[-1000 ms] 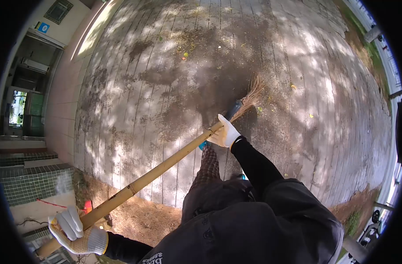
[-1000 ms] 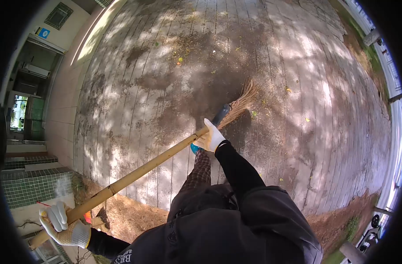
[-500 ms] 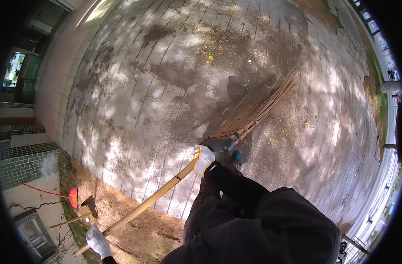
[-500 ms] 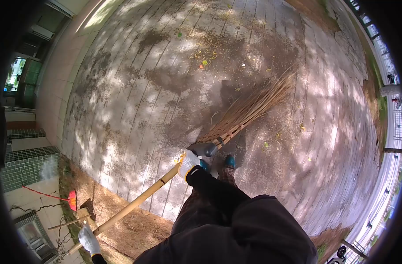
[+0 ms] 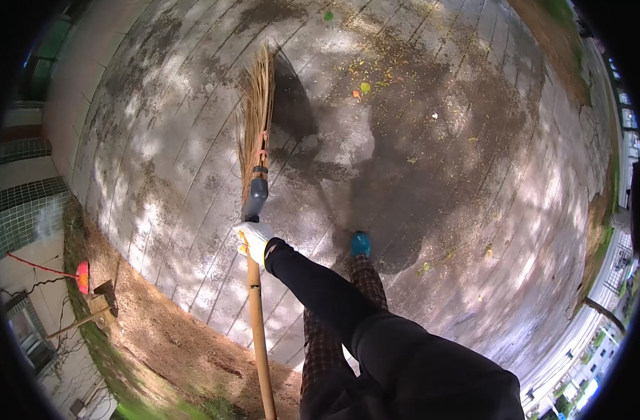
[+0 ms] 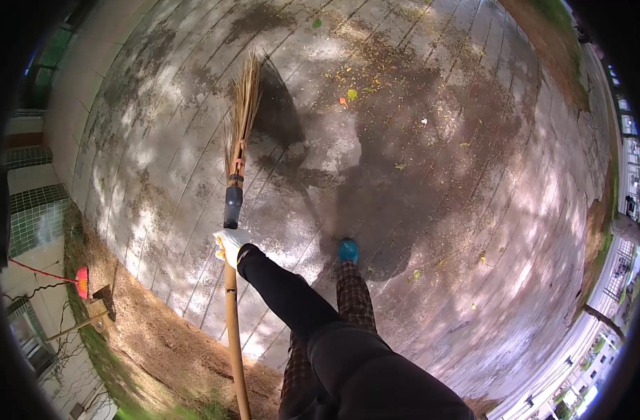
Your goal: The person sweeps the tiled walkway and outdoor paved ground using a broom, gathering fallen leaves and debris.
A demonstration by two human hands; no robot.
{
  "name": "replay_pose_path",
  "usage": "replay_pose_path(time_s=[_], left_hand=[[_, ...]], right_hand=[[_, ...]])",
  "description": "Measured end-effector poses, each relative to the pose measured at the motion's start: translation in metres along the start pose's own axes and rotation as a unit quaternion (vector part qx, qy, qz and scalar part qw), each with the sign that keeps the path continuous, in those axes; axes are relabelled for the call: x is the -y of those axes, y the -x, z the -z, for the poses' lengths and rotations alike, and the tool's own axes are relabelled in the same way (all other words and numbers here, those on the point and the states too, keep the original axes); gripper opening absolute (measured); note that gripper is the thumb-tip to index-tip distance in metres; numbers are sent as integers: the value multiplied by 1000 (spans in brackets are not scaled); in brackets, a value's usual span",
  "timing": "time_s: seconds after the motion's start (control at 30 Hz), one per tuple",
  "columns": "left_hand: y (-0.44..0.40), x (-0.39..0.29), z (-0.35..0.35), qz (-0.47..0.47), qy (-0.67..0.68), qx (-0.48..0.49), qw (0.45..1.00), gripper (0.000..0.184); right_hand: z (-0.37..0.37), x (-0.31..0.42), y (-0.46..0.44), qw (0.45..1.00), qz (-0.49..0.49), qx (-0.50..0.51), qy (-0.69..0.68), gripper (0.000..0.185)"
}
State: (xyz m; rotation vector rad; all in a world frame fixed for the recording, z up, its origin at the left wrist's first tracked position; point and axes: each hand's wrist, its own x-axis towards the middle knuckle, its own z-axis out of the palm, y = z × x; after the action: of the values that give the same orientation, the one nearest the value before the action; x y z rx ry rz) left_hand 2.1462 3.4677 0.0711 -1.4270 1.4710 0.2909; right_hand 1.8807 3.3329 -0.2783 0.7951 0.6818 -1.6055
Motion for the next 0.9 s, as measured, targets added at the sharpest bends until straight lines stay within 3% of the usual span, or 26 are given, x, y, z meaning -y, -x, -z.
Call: replay_pose_path(time_s=[0.07, 0.2, 0.23, 0.4, 0.5, 0.53, 0.6, 0.7, 0.77, 0.87, 0.9], left_hand=[[-2, -25, 2, -2, -19, 20, 1000, 26], [-63, 0, -28, -193, -146, 74, 968, 27], [-62, -43, -2, -183, -197, 139, 953, 27], [-73, -139, 2, -377, -234, 118, 888, 26], [-63, -139, 15, -415, -255, 34, 873, 26], [-62, -139, 19, -410, -252, -9, 877, 26], [-84, -131, 42, -376, -332, -43, 864, 22], [-103, -118, 54, -387, -338, -156, 844, 21], [-98, -129, 65, -401, -350, -231, 814, 22], [-136, -91, 89, -397, -226, -248, 854, 26], [-175, -38, 61, -345, -451, -466, 678, 31]], right_hand=[[85, 12, -32, 999, 33, 21, 29, 21], [193, 75, 76, 968, 31, -241, -56, 21], [237, 82, 97, 956, 46, -278, -76, 21], [428, 120, 180, 896, 73, -382, -213, 24], [400, 151, 249, 902, 149, -293, -281, 15], [375, 152, 268, 891, 178, -317, -272, 11], [338, 152, 292, 888, 188, -268, -322, 11], [323, 143, 290, 887, 200, -174, -378, 12], [315, 151, 275, 875, 200, -239, -370, 12], [266, 156, 245, 886, 167, -201, -384, 10], [237, 151, 237, 900, 151, -178, -369, 10]])
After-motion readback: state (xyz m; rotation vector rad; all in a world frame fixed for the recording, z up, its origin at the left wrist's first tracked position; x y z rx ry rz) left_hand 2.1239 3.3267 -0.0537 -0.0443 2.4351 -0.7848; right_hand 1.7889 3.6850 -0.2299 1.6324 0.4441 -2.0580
